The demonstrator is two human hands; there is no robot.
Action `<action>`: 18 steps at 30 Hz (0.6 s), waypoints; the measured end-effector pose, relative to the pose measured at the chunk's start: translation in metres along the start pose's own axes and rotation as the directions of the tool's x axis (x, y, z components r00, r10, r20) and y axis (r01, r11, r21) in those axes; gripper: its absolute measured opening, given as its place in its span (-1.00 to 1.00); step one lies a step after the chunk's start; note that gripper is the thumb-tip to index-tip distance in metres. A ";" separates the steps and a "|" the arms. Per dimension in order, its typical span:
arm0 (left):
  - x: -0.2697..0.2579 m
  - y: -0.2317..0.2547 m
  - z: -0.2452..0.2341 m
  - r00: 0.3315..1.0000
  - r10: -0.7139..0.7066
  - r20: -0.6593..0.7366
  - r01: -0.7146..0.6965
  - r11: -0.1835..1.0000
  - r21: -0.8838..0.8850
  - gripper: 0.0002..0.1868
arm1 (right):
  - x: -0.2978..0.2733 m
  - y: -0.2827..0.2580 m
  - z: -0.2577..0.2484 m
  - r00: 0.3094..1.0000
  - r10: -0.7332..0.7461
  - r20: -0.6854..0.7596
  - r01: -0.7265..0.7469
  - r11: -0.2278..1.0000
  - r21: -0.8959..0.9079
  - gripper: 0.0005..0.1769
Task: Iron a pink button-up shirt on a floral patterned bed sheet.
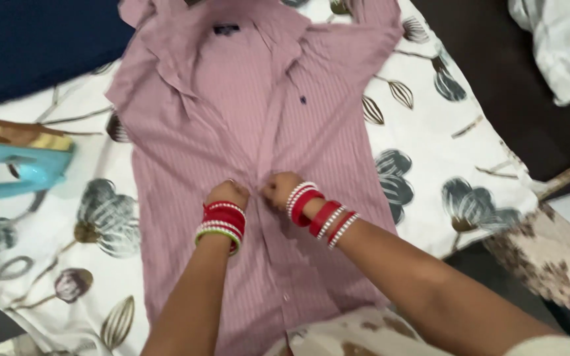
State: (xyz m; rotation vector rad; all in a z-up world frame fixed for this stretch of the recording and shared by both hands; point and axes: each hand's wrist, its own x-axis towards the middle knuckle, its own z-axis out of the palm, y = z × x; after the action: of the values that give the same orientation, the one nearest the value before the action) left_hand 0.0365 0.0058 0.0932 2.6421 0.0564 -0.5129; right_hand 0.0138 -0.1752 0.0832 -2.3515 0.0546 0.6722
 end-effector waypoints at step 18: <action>0.123 0.057 -0.047 1.000 -0.008 -0.022 0.013 0.966 0.258 -0.29 | 0.122 -0.016 -0.067 0.756 0.098 -0.647 -0.087 0.995 0.050 -0.49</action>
State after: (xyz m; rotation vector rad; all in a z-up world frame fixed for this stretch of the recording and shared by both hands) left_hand 0.1739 -0.0301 0.1117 2.9036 0.0103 -0.5276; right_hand 0.1527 -0.1885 0.0766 -2.4664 0.4873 -0.1420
